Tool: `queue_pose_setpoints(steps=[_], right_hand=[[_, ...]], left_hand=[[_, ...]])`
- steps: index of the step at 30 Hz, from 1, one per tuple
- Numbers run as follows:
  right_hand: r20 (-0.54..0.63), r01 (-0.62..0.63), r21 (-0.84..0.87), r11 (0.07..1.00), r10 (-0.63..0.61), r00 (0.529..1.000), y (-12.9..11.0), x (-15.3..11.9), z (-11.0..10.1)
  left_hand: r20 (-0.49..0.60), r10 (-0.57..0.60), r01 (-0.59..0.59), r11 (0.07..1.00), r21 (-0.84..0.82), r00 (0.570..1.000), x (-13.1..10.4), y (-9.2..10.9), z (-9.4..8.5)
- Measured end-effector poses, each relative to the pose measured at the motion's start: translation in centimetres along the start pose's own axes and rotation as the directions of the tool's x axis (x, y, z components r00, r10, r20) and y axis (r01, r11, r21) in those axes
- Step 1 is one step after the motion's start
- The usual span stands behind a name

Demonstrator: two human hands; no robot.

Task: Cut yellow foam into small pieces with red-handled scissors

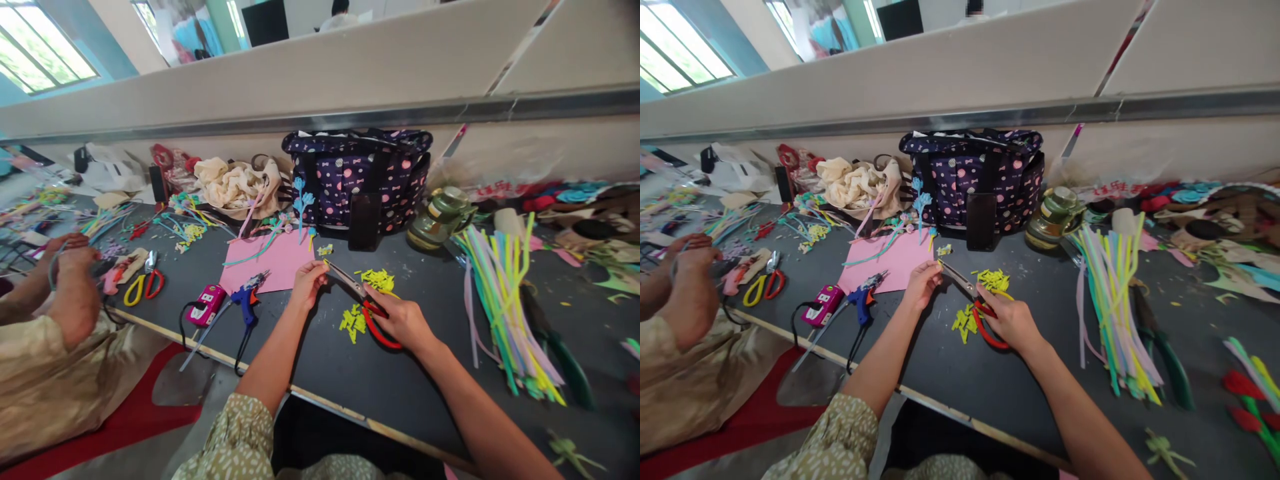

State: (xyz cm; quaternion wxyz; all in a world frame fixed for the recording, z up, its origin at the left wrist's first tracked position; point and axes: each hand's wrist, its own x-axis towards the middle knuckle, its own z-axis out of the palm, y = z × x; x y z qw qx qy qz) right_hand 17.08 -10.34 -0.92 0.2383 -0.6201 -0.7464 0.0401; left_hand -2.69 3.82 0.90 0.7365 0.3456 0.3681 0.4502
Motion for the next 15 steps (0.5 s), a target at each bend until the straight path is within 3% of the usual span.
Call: queue_pose_setpoints(steps=[15], right_hand=[[-0.004,0.000,-0.048,0.999,0.000,1.000,-0.58,0.17,-0.53]], left_hand=[[0.003,0.009,-0.009,1.000,0.011,1.000,-0.23,0.26,0.32]])
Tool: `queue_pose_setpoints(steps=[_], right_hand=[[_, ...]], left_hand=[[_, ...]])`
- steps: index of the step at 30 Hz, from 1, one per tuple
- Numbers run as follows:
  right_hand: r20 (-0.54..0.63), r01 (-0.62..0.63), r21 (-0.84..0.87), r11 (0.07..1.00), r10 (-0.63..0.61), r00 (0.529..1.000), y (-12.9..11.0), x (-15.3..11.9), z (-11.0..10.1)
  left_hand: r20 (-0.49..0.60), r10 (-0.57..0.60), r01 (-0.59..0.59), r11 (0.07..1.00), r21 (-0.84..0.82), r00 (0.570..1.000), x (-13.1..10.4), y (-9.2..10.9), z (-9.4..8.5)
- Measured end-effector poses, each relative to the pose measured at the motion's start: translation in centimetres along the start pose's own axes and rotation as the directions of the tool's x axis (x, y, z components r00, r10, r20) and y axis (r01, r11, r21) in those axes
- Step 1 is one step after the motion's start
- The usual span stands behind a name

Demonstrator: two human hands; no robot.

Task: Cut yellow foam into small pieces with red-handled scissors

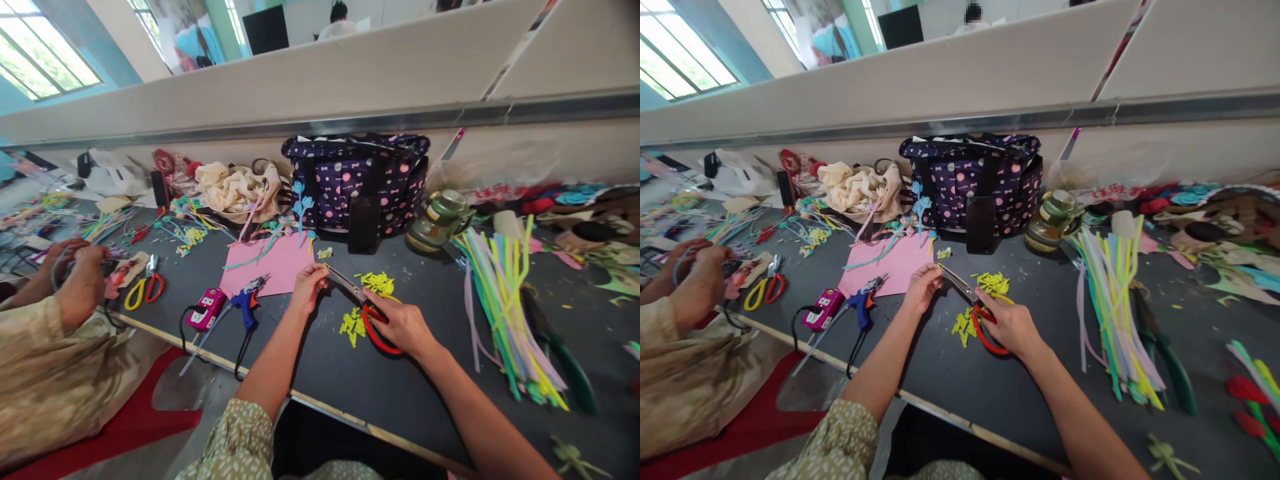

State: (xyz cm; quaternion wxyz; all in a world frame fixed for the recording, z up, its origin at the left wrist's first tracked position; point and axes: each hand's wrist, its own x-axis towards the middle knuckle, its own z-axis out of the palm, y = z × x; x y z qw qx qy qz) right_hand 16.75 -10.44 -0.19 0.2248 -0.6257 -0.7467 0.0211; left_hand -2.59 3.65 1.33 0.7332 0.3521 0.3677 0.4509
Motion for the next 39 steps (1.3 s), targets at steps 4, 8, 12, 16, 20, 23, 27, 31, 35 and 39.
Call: queue_pose_setpoints(steps=[4,8,12,16,20,23,27,31,35,39], right_hand=[[0.005,0.002,-0.009,1.000,-0.002,1.000,0.1,-0.2,0.0],[0.009,0.018,0.005,1.000,-0.018,1.000,0.1,-0.2,-0.2],[-0.014,-0.004,-0.010,1.000,0.004,1.000,0.0,-0.2,-0.2],[-0.035,-0.030,-0.039,0.999,0.028,0.999,-0.1,-0.1,-0.1],[-0.031,-0.020,-0.079,0.997,0.017,0.999,-0.2,0.1,-0.4],[-0.061,-0.018,-0.071,0.997,0.014,0.998,-0.3,0.2,-0.7],[-0.064,-0.052,-0.069,0.996,0.048,0.997,-0.5,0.2,-1.0],[-0.018,-0.087,-0.057,0.995,0.086,0.996,-0.7,0.0,-1.0],[-0.023,-0.053,-0.008,0.999,0.053,0.998,-0.8,0.0,-0.8],[-0.008,-0.051,0.031,0.998,0.051,0.999,-0.9,0.0,-0.6]], left_hand=[[-0.001,-0.012,0.011,1.000,-0.004,1.000,0.0,0.0,0.0],[0.007,0.001,-0.001,1.000,-0.006,1.000,0.0,0.1,-0.1],[0.012,0.004,-0.004,1.000,-0.019,1.000,0.0,0.1,-0.2],[-0.002,-0.014,0.014,0.999,-0.039,1.000,0.0,0.1,-0.2],[-0.002,-0.021,0.021,0.999,-0.041,1.000,0.0,0.2,-0.2],[0.010,-0.017,0.017,0.999,-0.039,1.000,0.0,0.2,-0.2],[0.031,-0.009,0.010,0.999,-0.037,0.999,0.0,0.0,-0.2],[0.044,-0.025,0.027,0.998,-0.049,0.999,0.0,-0.1,-0.2],[0.057,-0.040,0.045,0.996,-0.074,0.998,0.0,0.0,-0.2],[0.065,-0.049,0.055,0.993,-0.103,0.997,0.1,-0.1,-0.2]])
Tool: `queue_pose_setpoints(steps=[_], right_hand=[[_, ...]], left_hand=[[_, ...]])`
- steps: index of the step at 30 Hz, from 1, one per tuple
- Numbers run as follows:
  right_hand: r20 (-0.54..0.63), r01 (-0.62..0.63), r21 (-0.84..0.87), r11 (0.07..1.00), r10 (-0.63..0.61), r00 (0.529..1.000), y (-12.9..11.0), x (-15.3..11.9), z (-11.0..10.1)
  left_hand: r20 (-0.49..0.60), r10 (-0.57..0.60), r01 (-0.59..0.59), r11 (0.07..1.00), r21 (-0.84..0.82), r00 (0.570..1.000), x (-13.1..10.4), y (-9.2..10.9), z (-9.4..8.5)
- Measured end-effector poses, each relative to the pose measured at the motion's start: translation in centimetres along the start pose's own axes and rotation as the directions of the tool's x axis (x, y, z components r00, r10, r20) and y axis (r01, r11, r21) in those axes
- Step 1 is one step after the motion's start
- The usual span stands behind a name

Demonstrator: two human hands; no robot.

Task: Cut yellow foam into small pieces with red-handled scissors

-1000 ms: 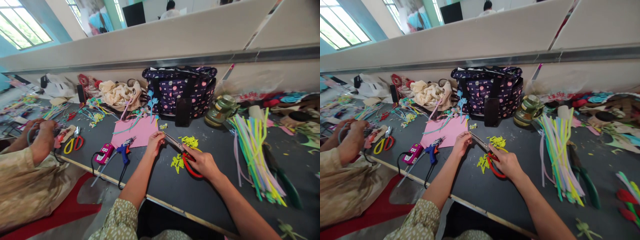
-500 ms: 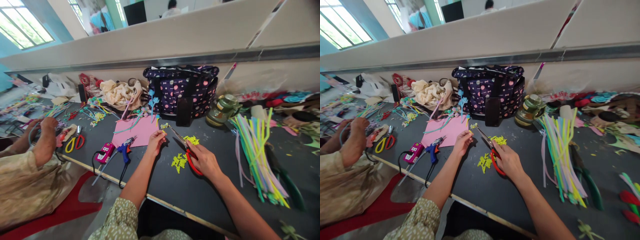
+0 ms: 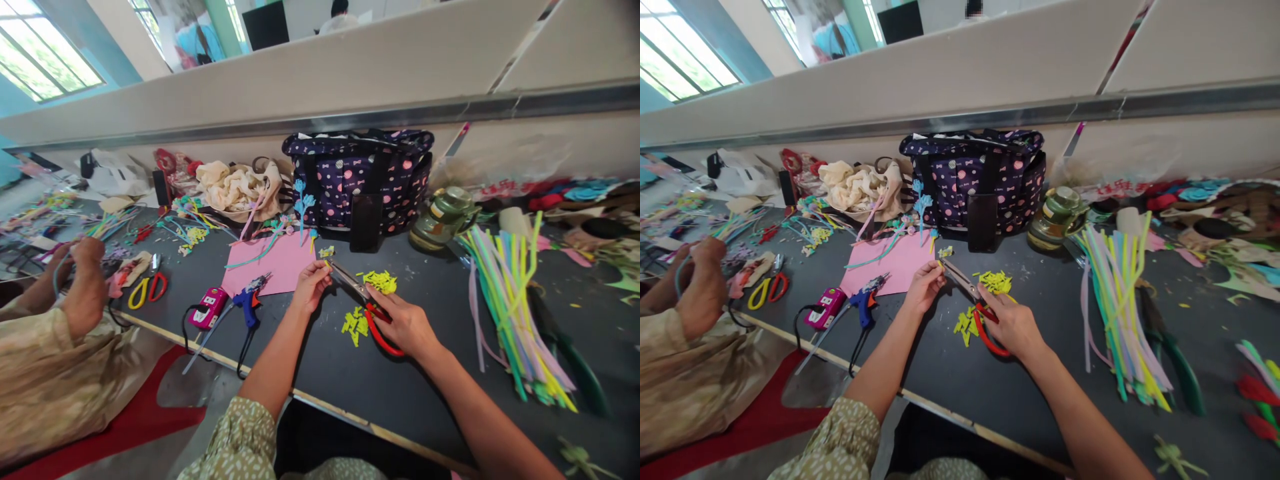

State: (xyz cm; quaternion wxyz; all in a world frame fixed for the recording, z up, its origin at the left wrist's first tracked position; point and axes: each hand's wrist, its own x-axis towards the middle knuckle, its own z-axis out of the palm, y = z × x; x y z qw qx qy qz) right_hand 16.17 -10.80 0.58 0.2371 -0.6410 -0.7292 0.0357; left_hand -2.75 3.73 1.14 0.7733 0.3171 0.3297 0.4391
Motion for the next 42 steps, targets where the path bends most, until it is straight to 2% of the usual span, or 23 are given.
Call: queue_pose_setpoints(steps=[17,24,30,42], right_hand=[[0.027,0.012,0.004,1.000,-0.013,1.000,-0.11,-0.05,0.47],[0.020,0.017,0.000,1.000,-0.017,1.000,-0.12,-0.14,0.56],[0.008,0.016,0.001,1.000,-0.016,1.000,-0.17,-0.24,0.71],[0.017,0.027,0.021,0.999,-0.027,0.999,-0.12,-0.26,0.86]], left_hand=[[0.030,0.010,-0.010,1.000,-0.016,0.999,-0.01,-0.13,-0.07],[0.022,0.035,-0.035,0.999,-0.003,0.999,-0.04,-0.14,-0.01],[-0.025,0.036,-0.034,0.998,0.050,0.999,-0.13,-0.03,0.12],[-0.026,0.049,-0.048,0.998,0.045,0.998,-0.05,-0.20,0.05]])
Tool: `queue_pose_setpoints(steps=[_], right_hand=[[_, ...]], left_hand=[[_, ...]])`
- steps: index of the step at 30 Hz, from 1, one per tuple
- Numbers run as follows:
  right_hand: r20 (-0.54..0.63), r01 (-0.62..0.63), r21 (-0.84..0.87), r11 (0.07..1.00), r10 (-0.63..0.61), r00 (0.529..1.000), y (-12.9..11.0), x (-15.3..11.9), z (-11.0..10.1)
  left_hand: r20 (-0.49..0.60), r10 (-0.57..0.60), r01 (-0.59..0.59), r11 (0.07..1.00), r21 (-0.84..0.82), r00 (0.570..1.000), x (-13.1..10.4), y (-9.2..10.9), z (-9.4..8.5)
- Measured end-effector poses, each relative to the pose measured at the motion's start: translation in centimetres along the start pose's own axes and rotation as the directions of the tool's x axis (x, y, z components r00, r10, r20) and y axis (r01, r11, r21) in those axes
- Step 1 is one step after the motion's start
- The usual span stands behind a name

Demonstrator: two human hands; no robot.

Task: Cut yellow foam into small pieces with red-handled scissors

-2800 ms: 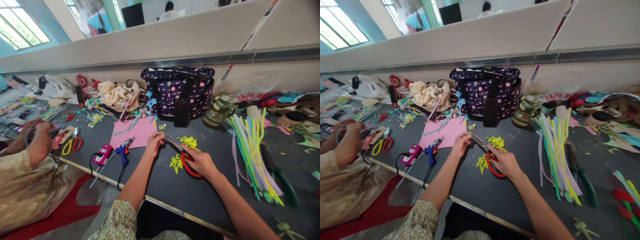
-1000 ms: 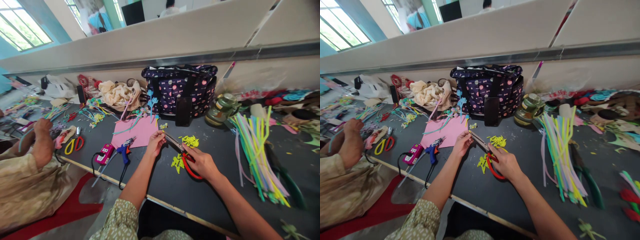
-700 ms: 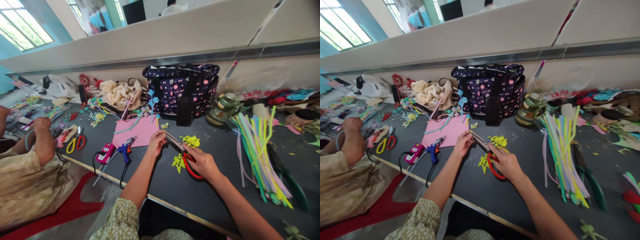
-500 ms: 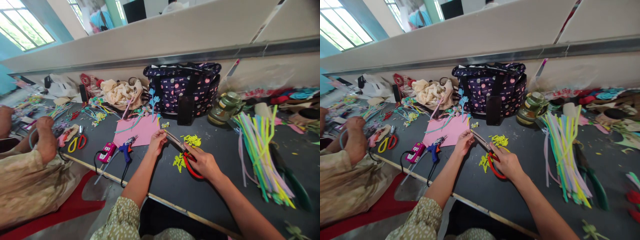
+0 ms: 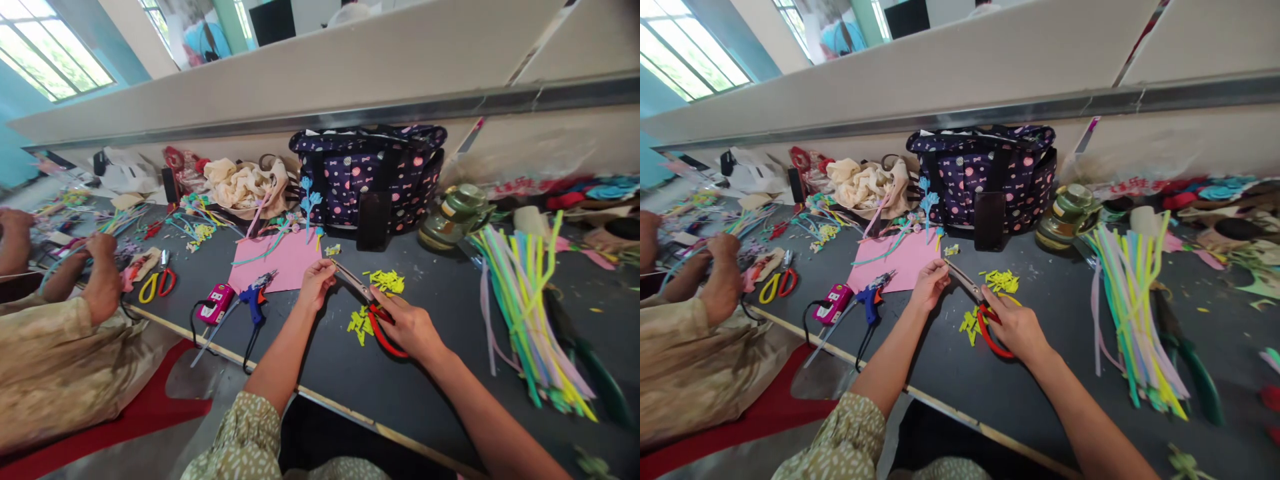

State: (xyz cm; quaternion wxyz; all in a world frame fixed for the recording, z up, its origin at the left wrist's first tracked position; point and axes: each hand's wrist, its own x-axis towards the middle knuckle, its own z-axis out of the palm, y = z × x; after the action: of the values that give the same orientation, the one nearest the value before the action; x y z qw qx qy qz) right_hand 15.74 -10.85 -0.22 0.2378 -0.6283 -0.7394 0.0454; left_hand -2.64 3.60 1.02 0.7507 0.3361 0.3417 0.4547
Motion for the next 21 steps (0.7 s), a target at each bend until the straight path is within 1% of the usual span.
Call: queue_pose_setpoints(steps=[7,11,14,17,21], right_hand=[[0.029,0.021,-0.001,1.000,-0.021,0.999,0.5,-0.2,0.5],[0.028,0.012,0.008,1.000,-0.012,1.000,0.6,-0.2,0.4],[0.009,-0.016,-0.004,1.000,0.016,1.000,0.7,-0.2,0.2],[-0.037,-0.040,-0.031,0.999,0.039,0.999,0.6,-0.1,-0.2],[-0.046,-0.030,-0.068,0.997,0.027,0.999,0.3,0.1,-0.5]], left_hand=[[-0.009,-0.009,0.009,1.000,0.020,1.000,0.0,0.0,0.0],[0.012,-0.011,0.011,1.000,0.010,1.000,0.0,0.2,0.0],[0.010,-0.016,0.016,1.000,0.006,1.000,0.0,0.2,-0.1],[0.007,-0.018,0.018,1.000,-0.009,1.000,0.1,0.2,-0.2],[0.019,-0.017,0.018,0.999,-0.051,1.000,0.1,0.2,-0.2]])
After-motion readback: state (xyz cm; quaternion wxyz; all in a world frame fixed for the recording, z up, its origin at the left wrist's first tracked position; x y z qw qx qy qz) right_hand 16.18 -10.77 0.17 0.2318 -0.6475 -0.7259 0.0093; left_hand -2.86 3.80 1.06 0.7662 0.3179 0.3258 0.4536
